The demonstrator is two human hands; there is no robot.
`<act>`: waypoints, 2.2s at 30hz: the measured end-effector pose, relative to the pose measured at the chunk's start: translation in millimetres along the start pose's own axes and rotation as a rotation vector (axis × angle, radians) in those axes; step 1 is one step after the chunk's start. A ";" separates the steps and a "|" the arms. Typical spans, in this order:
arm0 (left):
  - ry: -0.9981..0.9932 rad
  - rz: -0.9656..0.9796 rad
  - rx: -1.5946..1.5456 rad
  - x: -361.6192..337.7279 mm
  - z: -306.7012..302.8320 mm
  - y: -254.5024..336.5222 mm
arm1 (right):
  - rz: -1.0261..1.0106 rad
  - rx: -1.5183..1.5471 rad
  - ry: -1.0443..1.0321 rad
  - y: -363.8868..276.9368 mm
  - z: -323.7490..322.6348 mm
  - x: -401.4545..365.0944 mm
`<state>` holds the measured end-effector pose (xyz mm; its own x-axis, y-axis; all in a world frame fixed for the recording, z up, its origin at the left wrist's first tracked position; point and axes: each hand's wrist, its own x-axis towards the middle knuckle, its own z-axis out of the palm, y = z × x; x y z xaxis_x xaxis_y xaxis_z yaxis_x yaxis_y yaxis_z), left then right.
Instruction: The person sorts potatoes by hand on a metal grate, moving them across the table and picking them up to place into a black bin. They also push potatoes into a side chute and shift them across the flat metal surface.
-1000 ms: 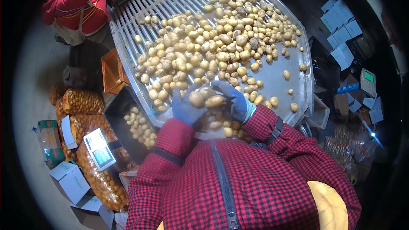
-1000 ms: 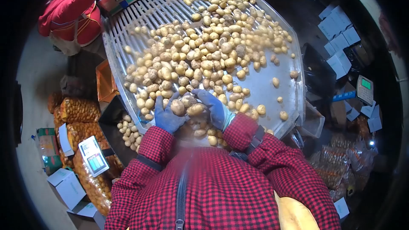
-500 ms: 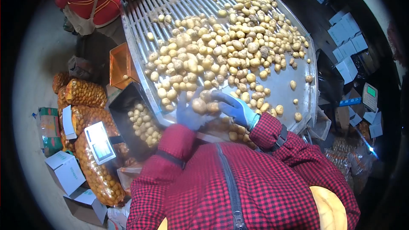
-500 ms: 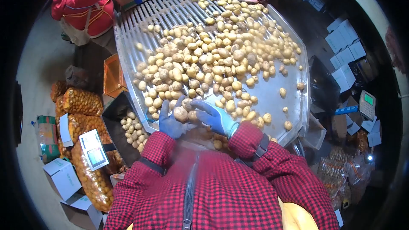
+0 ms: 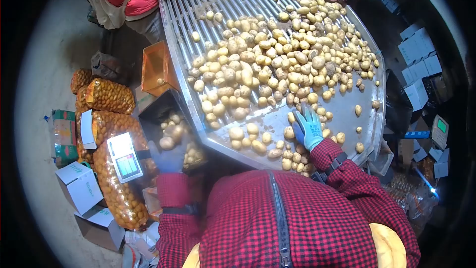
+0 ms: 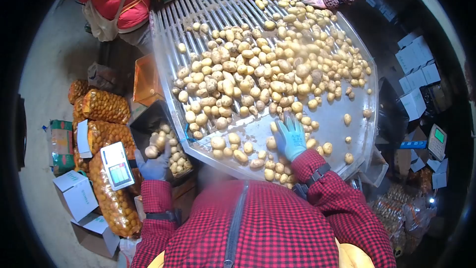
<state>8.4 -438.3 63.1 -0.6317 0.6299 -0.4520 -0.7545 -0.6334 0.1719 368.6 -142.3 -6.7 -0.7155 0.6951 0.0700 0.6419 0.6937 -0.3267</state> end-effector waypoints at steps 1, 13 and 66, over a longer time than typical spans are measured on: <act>0.046 0.043 0.052 17.2 -26.1 17.6 | -0.019 -0.044 0.010 -0.4 1.7 -1.7; -0.695 0.707 2.339 100.1 97.0 -138.2 | 0.059 -0.157 -0.119 -12.0 -9.7 -1.0; 0.311 -0.058 0.022 35.7 -85.0 72.2 | -0.261 0.078 0.159 -59.5 -15.6 57.8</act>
<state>-53.5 -499.9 -15.0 -0.5049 0.4947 -0.7073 -0.7935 -0.5885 0.1549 293.4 -140.5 31.5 -0.7974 0.5204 0.3057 0.4147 0.8404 -0.3489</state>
